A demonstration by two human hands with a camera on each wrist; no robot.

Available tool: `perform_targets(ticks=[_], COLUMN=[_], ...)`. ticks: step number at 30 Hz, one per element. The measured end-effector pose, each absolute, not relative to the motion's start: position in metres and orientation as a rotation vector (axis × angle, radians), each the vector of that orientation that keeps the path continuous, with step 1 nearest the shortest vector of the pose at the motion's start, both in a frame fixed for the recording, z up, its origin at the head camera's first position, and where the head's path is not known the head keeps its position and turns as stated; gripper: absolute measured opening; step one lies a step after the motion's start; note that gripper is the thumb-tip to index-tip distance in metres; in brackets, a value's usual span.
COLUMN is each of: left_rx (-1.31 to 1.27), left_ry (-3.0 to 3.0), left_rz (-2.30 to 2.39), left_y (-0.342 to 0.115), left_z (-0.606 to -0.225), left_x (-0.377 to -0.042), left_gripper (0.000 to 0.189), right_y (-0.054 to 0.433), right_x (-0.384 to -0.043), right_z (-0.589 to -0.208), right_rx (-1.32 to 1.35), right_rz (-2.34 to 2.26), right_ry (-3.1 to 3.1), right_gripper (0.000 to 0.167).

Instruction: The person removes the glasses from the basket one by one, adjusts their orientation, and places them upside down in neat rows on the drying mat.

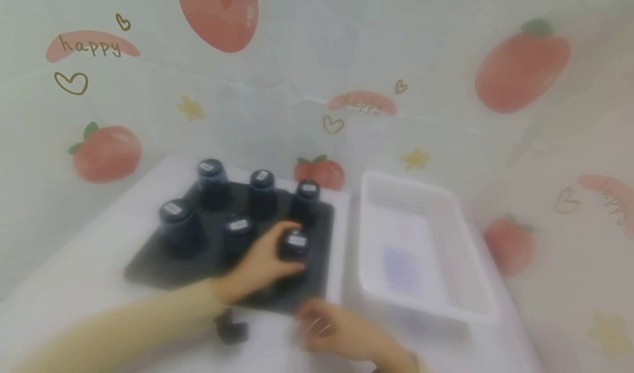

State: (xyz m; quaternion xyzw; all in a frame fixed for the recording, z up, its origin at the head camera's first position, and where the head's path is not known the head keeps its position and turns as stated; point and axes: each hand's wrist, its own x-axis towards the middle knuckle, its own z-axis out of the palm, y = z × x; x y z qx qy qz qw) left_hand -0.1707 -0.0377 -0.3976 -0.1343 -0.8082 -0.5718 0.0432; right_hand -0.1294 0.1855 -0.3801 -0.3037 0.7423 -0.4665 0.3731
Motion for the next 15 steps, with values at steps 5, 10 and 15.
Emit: perform_targets(ticks=[5, 10, 15], left_rx=[-0.413, -0.414, -0.416], left_ry=[-2.469, -2.467, -2.459], left_rz=[-1.754, -1.763, -1.764], left_y=[-0.0379, -0.0379, -0.0374], left_z=[-0.3962, -0.3964, -0.3956], left_x=[-0.17, -0.1701, -0.1695], left_gripper=[0.076, 0.075, 0.075], right_y=[0.1846, 0.1844, 0.1846], right_x=[-0.1294, -0.1294, -0.1288], right_z=[-0.3792, -0.3805, -0.3812], right_rx=[-0.774, -0.759, -0.759], right_rz=[-1.194, -1.192, -1.192], right_ry=[1.9, 1.903, 1.898], right_gripper=[0.031, 0.031, 0.031])
